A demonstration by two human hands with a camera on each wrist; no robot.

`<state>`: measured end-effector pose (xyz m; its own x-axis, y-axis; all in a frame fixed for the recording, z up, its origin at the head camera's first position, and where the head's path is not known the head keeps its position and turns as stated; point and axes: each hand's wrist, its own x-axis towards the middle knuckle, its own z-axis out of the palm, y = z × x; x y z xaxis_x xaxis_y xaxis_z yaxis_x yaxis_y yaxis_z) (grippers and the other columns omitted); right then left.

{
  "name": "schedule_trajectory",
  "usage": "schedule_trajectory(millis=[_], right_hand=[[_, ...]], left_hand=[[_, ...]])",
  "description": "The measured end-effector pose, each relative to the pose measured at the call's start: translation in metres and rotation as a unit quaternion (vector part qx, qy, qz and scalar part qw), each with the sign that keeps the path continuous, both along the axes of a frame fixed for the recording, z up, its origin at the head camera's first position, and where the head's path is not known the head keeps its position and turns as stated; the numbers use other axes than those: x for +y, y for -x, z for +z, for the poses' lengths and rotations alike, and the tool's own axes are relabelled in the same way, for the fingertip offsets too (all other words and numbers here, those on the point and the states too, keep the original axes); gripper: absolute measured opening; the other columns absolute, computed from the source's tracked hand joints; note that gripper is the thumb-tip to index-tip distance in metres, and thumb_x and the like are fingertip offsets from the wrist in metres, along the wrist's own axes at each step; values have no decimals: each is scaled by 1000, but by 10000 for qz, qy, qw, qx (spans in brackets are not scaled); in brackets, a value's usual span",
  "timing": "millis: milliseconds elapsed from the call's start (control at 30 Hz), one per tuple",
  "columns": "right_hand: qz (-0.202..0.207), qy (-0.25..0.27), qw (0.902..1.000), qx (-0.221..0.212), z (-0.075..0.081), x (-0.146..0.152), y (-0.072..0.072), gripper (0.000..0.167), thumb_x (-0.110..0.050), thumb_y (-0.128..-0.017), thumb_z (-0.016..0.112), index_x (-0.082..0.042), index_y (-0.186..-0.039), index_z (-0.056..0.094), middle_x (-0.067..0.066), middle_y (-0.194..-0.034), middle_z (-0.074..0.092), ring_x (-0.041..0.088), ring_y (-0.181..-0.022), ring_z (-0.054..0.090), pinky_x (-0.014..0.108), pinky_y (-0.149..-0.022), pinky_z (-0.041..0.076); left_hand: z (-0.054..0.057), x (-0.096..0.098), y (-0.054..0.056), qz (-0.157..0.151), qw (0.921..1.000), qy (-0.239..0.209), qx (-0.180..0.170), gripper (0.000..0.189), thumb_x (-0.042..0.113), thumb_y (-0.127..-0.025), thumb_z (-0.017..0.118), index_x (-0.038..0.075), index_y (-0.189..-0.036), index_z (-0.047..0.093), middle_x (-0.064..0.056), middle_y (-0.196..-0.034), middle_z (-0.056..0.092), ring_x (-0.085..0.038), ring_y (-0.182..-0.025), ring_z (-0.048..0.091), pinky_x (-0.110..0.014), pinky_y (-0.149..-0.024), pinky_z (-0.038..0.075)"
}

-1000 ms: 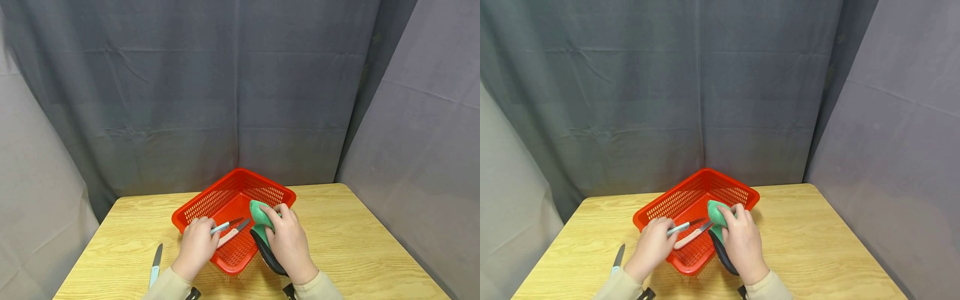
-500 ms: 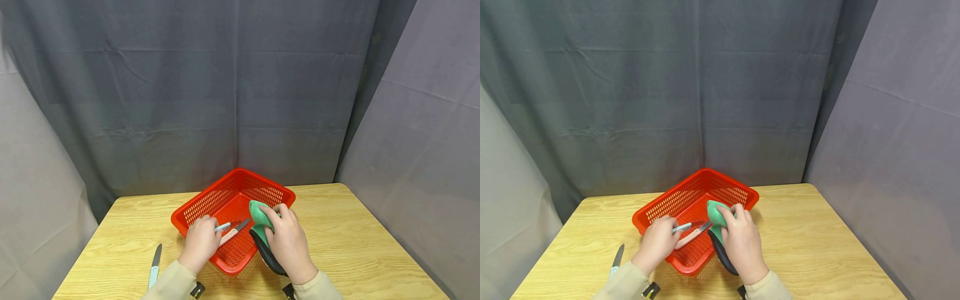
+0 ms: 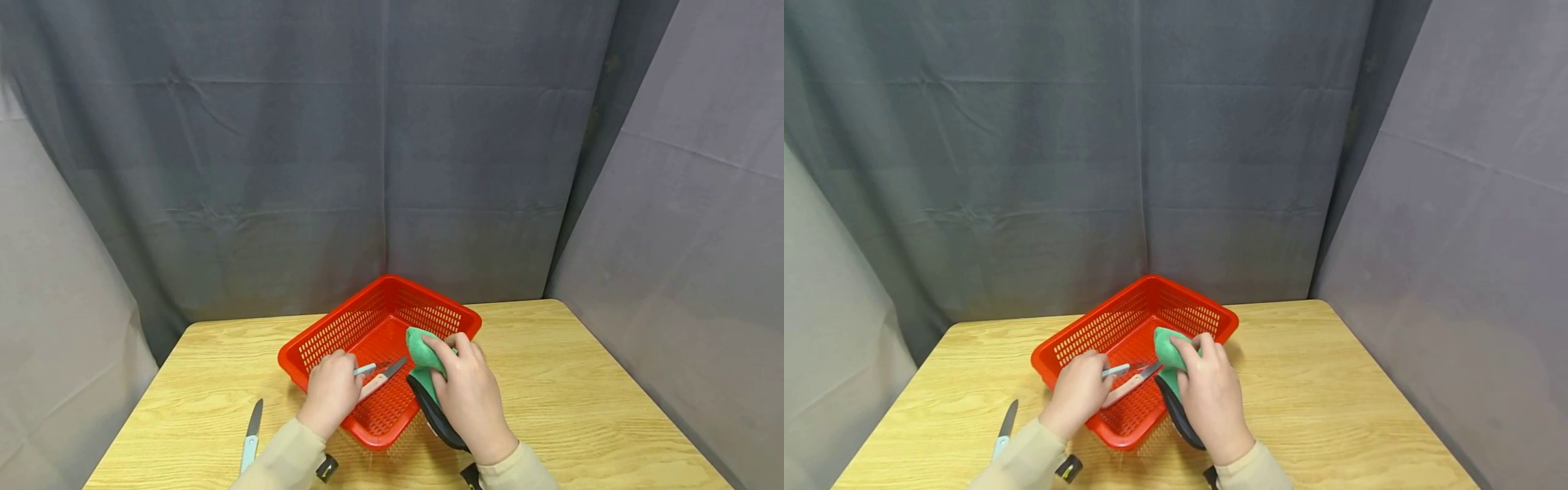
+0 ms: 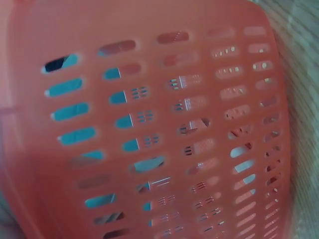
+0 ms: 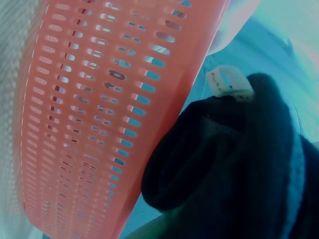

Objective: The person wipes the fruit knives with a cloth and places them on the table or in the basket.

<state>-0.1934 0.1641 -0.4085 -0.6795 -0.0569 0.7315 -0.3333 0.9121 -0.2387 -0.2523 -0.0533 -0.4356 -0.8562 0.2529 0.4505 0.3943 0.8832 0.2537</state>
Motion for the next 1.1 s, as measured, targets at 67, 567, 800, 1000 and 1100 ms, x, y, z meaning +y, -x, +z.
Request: schedule_trajectory(millis=[67,567,800,1000,1100], right_hand=[[1,3,10000,-3,0,0,0,56,3,-73,86,-18,-123,74,8,-101,59,26,-86,59,40,-66,58],[-13,-35,10000,-50,-1,0,1,55,1,-73,87,-18,-123,74,8,-101,59,25,-85,59,40,-65,58],[-27,-43,10000,-34,-2,0,2,55,1,-73,87,-18,-123,74,7,-101,59,25,-85,58,39,-63,58],[-17,-42,10000,-32,-2,0,2,55,1,-74,87,-18,-123,74,7,-101,59,25,-85,58,39,-63,58],[-17,-36,10000,-21,-2,0,2,54,2,-74,86,-18,-123,74,7,-101,59,25,-85,58,39,-63,58]], left_hand=[[0,1,1,9,10000,18,-22,27,11,-80,82,12,-67,57,-1,-68,52,-23,-61,54,-38,-53,43],[-7,3,7,73,9994,323,-93,28,16,-79,85,12,-68,60,-2,-69,55,-27,-64,59,-42,-53,47],[-5,2,7,0,9995,210,-235,26,21,-82,83,12,-70,62,-3,-72,57,-28,-68,60,-42,-56,48],[0,2,5,-69,9996,26,-290,21,22,-88,78,11,-75,66,-2,-74,58,-24,-66,57,-39,-59,48],[2,1,3,-77,9994,-160,-287,20,23,-89,77,11,-77,66,-1,-74,59,-23,-67,58,-38,-60,48]])
